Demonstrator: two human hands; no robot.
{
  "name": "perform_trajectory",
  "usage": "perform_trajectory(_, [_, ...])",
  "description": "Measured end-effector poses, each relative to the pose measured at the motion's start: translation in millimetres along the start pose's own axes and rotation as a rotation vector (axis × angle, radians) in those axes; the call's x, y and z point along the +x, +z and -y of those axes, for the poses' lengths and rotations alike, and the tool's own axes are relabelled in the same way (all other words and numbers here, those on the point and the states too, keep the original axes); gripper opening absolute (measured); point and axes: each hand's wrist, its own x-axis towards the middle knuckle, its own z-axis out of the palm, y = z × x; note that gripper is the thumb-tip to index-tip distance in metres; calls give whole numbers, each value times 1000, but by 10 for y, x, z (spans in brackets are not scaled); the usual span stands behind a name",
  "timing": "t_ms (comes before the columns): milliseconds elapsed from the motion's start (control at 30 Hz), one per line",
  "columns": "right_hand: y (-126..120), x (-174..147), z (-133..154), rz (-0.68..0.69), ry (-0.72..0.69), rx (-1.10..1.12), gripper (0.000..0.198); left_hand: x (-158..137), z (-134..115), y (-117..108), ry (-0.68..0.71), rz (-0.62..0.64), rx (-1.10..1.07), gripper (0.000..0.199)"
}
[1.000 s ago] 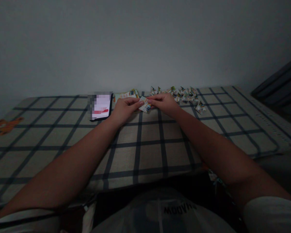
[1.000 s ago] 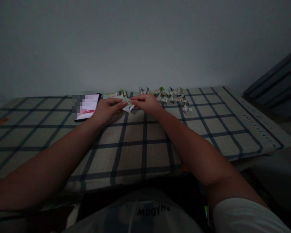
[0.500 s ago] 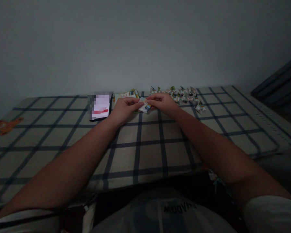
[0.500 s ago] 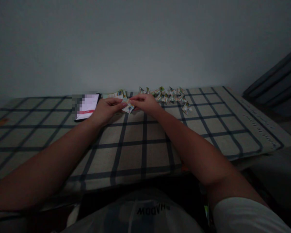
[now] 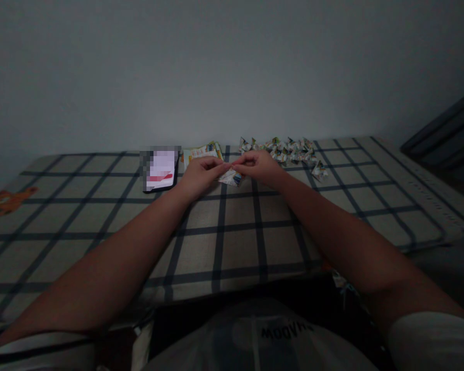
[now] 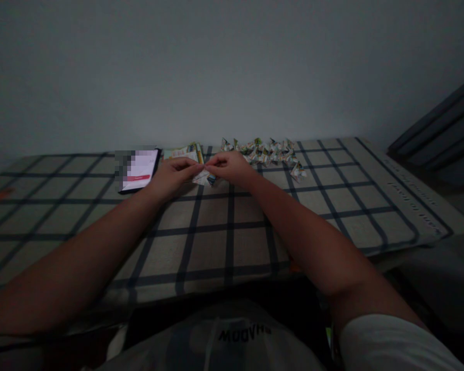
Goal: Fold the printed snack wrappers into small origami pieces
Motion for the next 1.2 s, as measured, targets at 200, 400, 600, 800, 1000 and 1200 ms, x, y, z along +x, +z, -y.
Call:
perform_trajectory(200, [9,13,-21,12,2,3,36,7,-5,-18,59,-88,-36,35])
perform_trajectory(400, [-4,14,-19,-28,13,-75,33,12,-8,17,-31,-53,-132,31])
perform_trajectory(600, [-28,25,-25,-37,35,9,27,33,42,18,-92,26,-171,24])
perform_trajectory(800, [1,44,-61,-107,82,202,51,43,56,17,-83,-16,-227,32])
perform_trajectory(1000, [-2,14,-30,-70,122,126,39,43,50,17,-79,-16,-261,33])
perform_trajectory(1200, [-24,5,-5,-89,82,18,36,36,36,11,-125,51,-302,33])
